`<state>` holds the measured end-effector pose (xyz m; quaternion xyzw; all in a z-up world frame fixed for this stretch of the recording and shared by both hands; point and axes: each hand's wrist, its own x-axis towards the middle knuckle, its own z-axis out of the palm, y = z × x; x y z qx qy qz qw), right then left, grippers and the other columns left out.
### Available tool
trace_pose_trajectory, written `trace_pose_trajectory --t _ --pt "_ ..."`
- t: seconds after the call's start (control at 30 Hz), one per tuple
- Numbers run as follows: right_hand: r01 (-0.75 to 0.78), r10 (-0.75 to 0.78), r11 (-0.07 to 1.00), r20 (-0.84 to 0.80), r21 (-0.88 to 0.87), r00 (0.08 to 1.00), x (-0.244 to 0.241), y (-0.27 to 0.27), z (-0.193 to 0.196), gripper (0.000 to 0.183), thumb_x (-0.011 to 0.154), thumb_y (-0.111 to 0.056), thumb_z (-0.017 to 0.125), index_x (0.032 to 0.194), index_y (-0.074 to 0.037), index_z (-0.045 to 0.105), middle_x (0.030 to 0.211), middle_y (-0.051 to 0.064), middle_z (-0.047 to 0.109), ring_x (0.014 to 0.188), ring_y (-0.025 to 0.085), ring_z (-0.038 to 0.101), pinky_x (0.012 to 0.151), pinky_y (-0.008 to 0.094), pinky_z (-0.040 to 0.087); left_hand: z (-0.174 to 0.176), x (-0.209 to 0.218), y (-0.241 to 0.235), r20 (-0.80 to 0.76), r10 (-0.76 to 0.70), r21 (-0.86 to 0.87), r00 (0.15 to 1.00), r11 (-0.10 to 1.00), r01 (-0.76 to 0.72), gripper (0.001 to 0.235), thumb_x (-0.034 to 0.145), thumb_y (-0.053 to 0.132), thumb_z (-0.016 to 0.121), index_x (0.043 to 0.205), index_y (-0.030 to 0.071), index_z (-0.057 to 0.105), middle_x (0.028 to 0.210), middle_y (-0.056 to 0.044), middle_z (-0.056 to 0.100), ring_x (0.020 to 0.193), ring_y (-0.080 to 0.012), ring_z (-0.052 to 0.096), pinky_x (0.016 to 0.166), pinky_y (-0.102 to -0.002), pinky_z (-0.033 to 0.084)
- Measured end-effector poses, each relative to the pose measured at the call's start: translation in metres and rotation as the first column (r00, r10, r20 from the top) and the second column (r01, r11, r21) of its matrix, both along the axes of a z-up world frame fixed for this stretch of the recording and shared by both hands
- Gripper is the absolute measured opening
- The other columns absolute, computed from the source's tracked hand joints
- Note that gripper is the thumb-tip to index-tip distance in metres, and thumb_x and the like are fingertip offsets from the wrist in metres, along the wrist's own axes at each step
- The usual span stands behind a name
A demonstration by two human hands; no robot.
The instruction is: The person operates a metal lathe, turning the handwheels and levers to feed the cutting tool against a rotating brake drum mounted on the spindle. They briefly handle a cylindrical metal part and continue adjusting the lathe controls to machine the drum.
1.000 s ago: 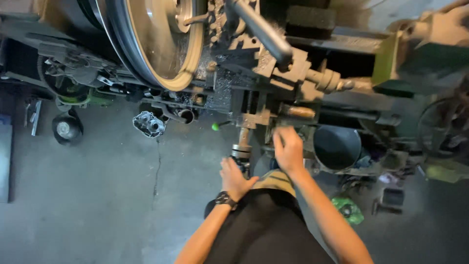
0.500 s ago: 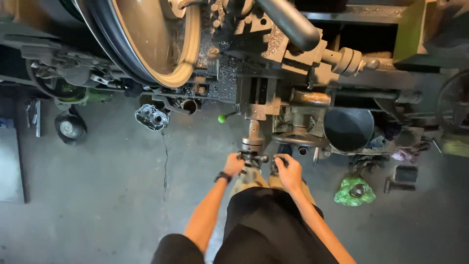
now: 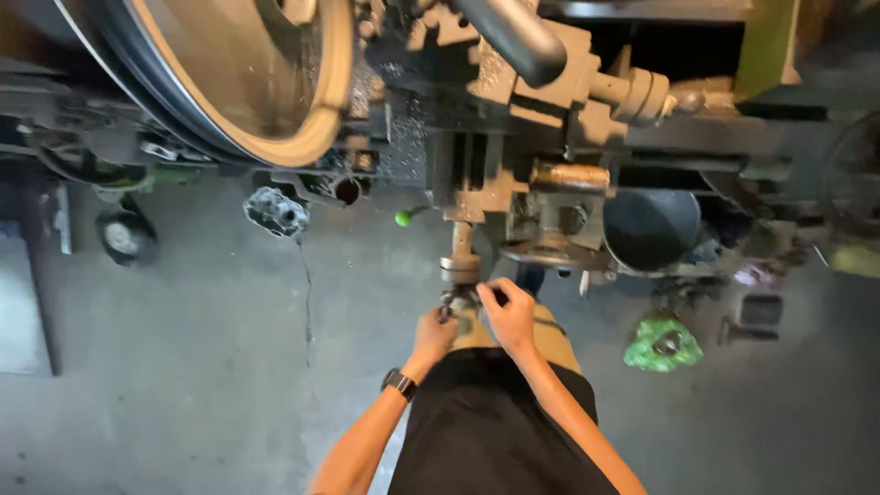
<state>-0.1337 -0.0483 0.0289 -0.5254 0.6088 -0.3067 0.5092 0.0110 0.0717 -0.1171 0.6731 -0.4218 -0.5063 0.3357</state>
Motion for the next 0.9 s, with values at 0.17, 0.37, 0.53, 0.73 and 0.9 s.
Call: trace_pose_trajectory --t 0.17,0.37,0.53,0.73,0.9 --pt "-0.001 -0.002 0.999 -0.066 -0.044 0.998 -0.008 -0.009 0.008 0.019 0.090 -0.017 0.074 0.085 0.000 0.070 0.071 0.010 0.069 0.063 0.015 0.063 0.061 0.031 0.051 0.010 0.010 -0.013 0.182 0.287 0.368 0.941 0.867 -0.335 0.022 0.087 0.019 0.061 0.095 0.002 0.071 0.085 -0.021 0.077 0.074 -0.0326 0.073 0.070 -0.044 0.058" --pt "-0.101 0.090 0.990 -0.113 -0.097 0.990 -0.018 -0.001 0.012 0.019 0.088 -0.018 0.075 0.082 -0.001 0.071 0.072 0.011 0.070 0.063 0.017 0.066 0.061 0.031 0.052 0.023 0.014 -0.024 0.137 0.269 0.355 0.953 0.885 -0.300 0.023 0.082 0.019 0.068 0.094 0.000 0.072 0.084 -0.023 0.077 0.076 -0.0341 0.075 0.069 -0.046 0.060" --pt "-0.062 0.061 0.998 -0.091 -0.006 0.994 -0.010 -0.013 0.013 0.019 0.089 -0.019 0.075 0.086 -0.001 0.072 0.072 0.011 0.071 0.063 0.020 0.066 0.062 0.032 0.053 0.046 0.020 -0.032 0.157 0.288 0.369 0.945 0.870 -0.327 0.025 0.078 0.019 0.075 0.091 -0.002 0.072 0.084 -0.024 0.077 0.078 -0.0344 0.076 0.070 -0.048 0.060" --pt "-0.122 0.122 0.993 -0.052 -0.003 0.991 -0.013 -0.004 -0.031 0.024 0.089 -0.026 0.072 0.093 -0.002 0.074 0.085 0.013 0.075 0.074 0.022 0.072 0.071 0.034 0.057 0.006 0.001 0.013 0.050 0.212 0.333 0.976 0.918 -0.217 0.021 0.079 0.016 0.073 0.092 -0.001 0.073 0.084 -0.025 0.075 0.082 -0.0401 0.072 0.073 -0.047 0.058" --pt "-0.200 0.225 0.966 -0.151 0.163 0.963 -0.026 -0.011 -0.074 0.040 0.095 -0.040 0.067 0.106 -0.003 0.073 0.095 0.018 0.075 0.090 0.031 0.072 0.081 0.040 0.055 -0.076 -0.003 -0.013 0.477 0.037 0.233 0.878 0.958 -0.167 0.018 0.086 0.013 0.065 0.094 -0.004 0.067 0.090 -0.026 0.069 0.089 -0.0422 0.065 0.078 -0.044 0.046"
